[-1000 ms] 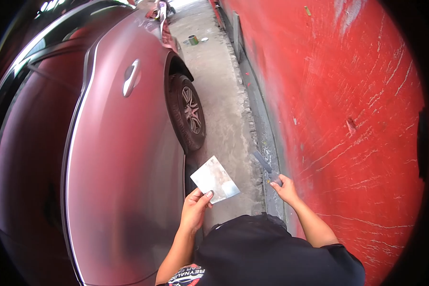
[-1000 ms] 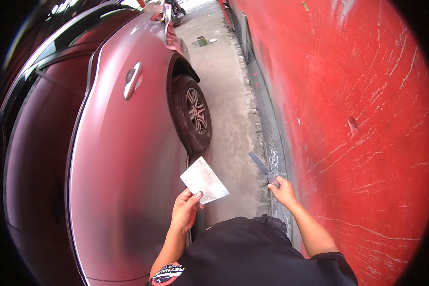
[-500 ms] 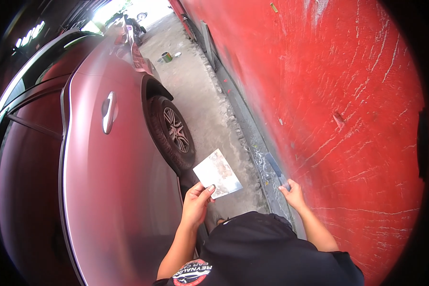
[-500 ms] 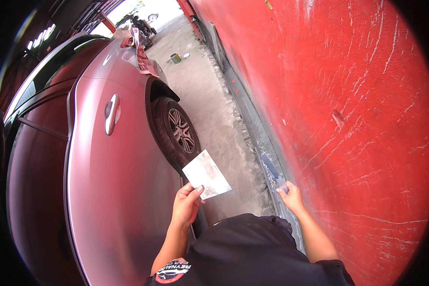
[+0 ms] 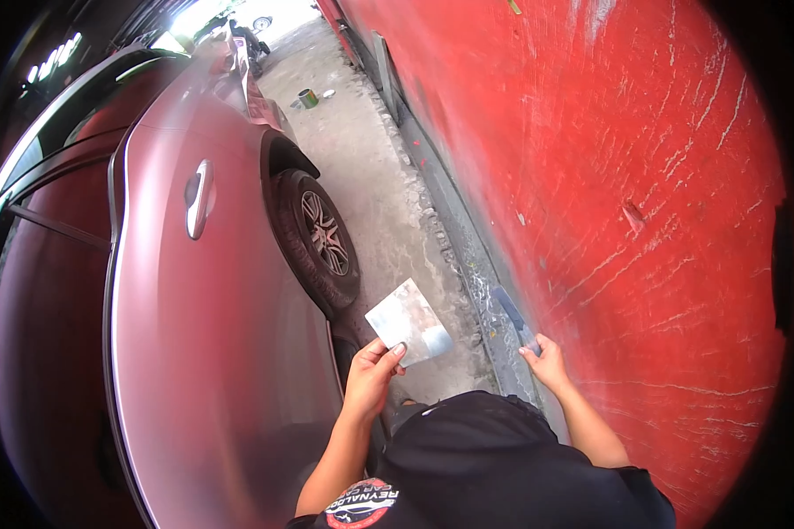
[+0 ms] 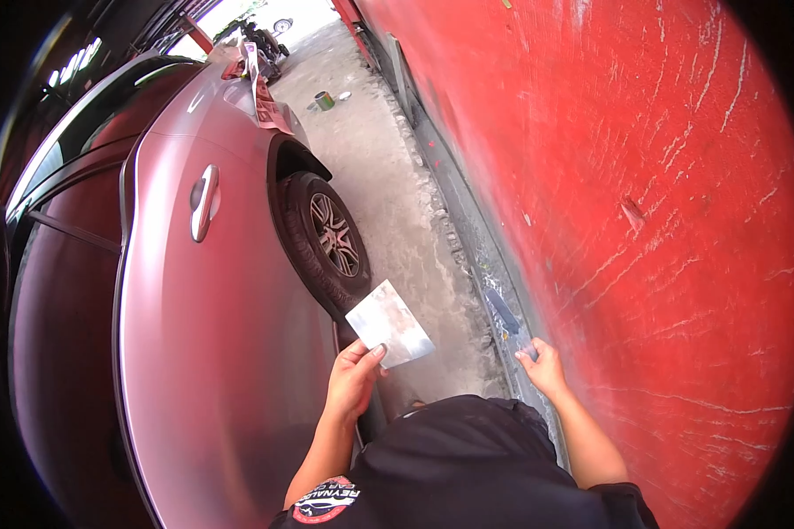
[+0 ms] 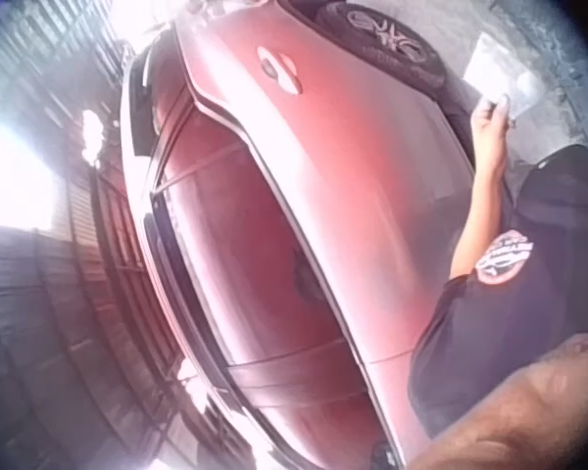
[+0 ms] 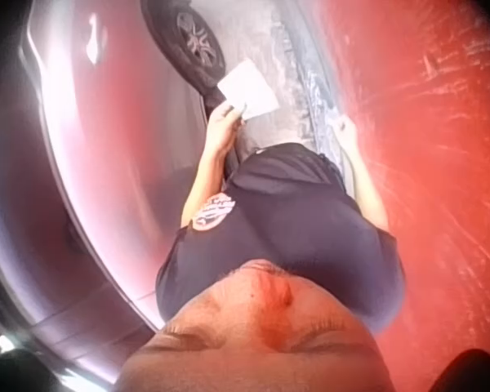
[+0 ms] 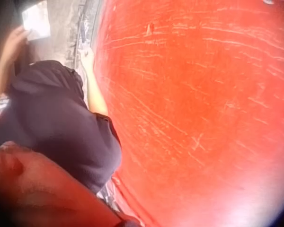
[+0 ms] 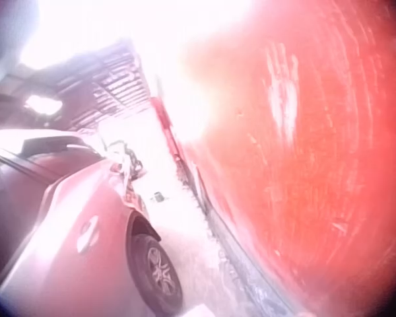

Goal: Inspecting the exterior surface and paint of a car in a body shop while holding a reference paper and a ruler.

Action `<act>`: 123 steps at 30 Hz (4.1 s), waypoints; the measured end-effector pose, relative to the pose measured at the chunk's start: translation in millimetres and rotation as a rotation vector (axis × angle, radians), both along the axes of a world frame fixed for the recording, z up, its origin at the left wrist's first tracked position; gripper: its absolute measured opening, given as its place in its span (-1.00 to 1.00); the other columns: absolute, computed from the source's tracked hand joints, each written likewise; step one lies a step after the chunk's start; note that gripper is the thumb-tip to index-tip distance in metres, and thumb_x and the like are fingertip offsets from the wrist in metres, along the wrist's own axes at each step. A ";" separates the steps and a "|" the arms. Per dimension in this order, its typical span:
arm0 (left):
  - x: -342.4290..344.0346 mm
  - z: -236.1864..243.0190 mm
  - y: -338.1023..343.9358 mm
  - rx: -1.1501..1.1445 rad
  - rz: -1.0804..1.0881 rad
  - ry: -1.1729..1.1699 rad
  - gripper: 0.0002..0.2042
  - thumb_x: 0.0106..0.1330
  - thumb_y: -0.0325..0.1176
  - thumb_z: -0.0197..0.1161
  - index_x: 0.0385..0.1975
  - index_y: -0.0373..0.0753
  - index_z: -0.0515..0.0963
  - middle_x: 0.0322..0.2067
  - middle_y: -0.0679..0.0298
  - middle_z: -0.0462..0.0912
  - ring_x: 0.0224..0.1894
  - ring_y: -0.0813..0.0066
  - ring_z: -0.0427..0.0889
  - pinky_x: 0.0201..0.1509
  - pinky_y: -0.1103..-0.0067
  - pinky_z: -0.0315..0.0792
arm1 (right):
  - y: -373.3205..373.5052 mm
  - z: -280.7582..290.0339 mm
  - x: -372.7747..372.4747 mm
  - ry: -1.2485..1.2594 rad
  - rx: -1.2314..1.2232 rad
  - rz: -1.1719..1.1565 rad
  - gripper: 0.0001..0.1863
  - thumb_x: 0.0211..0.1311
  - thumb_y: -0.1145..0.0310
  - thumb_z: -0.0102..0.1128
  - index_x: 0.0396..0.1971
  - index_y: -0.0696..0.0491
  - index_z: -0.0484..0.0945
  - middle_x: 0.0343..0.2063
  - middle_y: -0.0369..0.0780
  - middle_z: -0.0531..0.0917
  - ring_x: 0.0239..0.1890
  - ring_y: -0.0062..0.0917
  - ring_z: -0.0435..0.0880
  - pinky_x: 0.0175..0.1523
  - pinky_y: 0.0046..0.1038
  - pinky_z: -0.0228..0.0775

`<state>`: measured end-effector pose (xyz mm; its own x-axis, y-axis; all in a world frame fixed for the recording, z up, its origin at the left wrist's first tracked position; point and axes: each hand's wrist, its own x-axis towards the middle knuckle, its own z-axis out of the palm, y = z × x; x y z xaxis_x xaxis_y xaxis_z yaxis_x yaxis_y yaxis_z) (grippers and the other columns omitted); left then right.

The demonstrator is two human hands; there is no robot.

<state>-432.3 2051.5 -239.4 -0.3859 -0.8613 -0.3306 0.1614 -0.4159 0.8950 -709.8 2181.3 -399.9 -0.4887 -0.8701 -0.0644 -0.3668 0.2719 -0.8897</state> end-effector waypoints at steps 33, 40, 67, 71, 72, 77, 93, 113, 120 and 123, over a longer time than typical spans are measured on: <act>-4.5 -16.3 17.3 0.052 -0.041 -0.003 -0.82 0.23 -0.44 0.16 -0.18 -0.28 0.53 -0.30 0.37 0.60 -0.37 0.69 0.47 -0.35 0.69 0.35 | 24.5 -10.9 -8.0 0.000 0.078 -0.013 -0.74 -0.04 0.36 0.30 -0.60 0.17 0.39 -0.66 -0.13 0.49 -0.56 -0.57 0.45 -0.42 -0.42 0.29; -5.0 -17.7 16.0 0.003 -0.056 -0.044 -0.81 0.21 -0.44 0.20 -0.20 -0.30 0.54 -0.34 0.38 0.60 -0.42 0.74 0.44 -0.39 0.73 0.34 | 10.5 8.0 -5.3 -0.051 -0.001 -0.014 -0.73 -0.06 0.36 0.33 -0.61 0.17 0.40 -0.68 -0.21 0.47 -0.56 -0.63 0.44 -0.44 -0.48 0.27; -16.3 -7.6 27.9 0.121 -0.134 -0.057 -0.84 0.22 -0.43 0.15 -0.23 -0.31 0.52 -0.41 0.37 0.59 -0.50 0.71 0.46 -0.46 0.72 0.30 | -103.8 149.6 45.4 -0.219 -0.145 0.323 -0.73 -0.03 0.29 0.30 -0.38 0.12 0.50 -0.59 -0.30 0.57 -0.49 -0.68 0.50 -0.33 -0.52 0.36; -11.1 -11.0 23.9 0.225 -0.196 0.047 -0.79 0.20 -0.45 0.13 -0.18 -0.32 0.51 -0.29 0.28 0.62 -0.27 0.53 0.60 -0.17 0.57 0.48 | -105.0 145.5 47.1 -0.190 -0.113 0.305 -0.69 -0.07 0.26 0.32 -0.39 0.13 0.49 -0.56 -0.23 0.57 -0.46 -0.59 0.54 -0.32 -0.47 0.37; -11.3 -11.2 24.2 0.255 -0.182 0.073 -0.79 0.20 -0.44 0.13 -0.18 -0.32 0.51 -0.30 0.29 0.61 -0.28 0.54 0.60 -0.20 0.59 0.47 | -104.9 145.8 47.5 -0.190 -0.112 0.302 -0.69 -0.07 0.26 0.32 -0.39 0.13 0.49 -0.56 -0.23 0.57 -0.46 -0.59 0.54 -0.32 -0.47 0.37; -19.0 -9.9 28.2 0.247 -0.115 0.043 -0.80 0.21 -0.45 0.13 -0.19 -0.31 0.51 -0.34 0.31 0.61 -0.33 0.58 0.57 -0.33 0.67 0.41 | -104.1 152.2 48.4 -0.097 -0.031 0.282 -0.65 -0.09 0.20 0.34 -0.42 0.13 0.47 -0.56 -0.13 0.57 -0.46 -0.41 0.58 -0.31 -0.38 0.37; -16.1 -17.5 25.4 0.098 -0.118 -0.119 -0.87 0.21 -0.44 0.16 -0.27 -0.29 0.52 -0.42 0.36 0.58 -0.45 0.68 0.48 -0.37 0.69 0.34 | -105.7 149.9 53.2 -0.029 0.000 0.291 -0.54 -0.14 0.13 0.39 -0.35 0.13 0.43 -0.47 -0.09 0.61 -0.35 -0.32 0.63 -0.26 -0.35 0.40; 12.5 -7.6 -4.3 0.236 0.124 -0.034 -0.92 0.24 -0.40 0.19 -0.39 -0.24 0.45 -0.56 0.45 0.48 -0.62 0.78 0.31 -0.52 0.74 0.23 | -54.4 86.9 -10.7 -0.240 0.062 0.036 -0.63 -0.13 0.22 0.39 -0.43 0.15 0.47 -0.56 -0.22 0.53 -0.47 -0.58 0.47 -0.33 -0.46 0.31; 11.8 -14.8 -0.4 0.204 0.036 -0.070 -0.94 0.23 -0.40 0.19 -0.35 -0.17 0.48 -0.42 0.42 0.56 -0.59 0.76 0.32 -0.49 0.74 0.21 | -23.3 66.7 -14.9 -0.169 0.130 -0.033 -0.68 -0.13 0.28 0.37 -0.46 0.15 0.46 -0.57 -0.20 0.53 -0.47 -0.55 0.48 -0.33 -0.45 0.31; 5.9 -12.4 2.2 0.177 0.017 -0.073 -0.97 0.24 -0.41 0.17 -0.36 -0.17 0.49 -0.44 0.44 0.56 -0.59 0.78 0.32 -0.49 0.76 0.21 | -18.1 64.8 -13.0 -0.194 0.104 -0.035 -0.68 -0.13 0.28 0.36 -0.47 0.15 0.45 -0.57 -0.19 0.53 -0.46 -0.53 0.49 -0.31 -0.43 0.32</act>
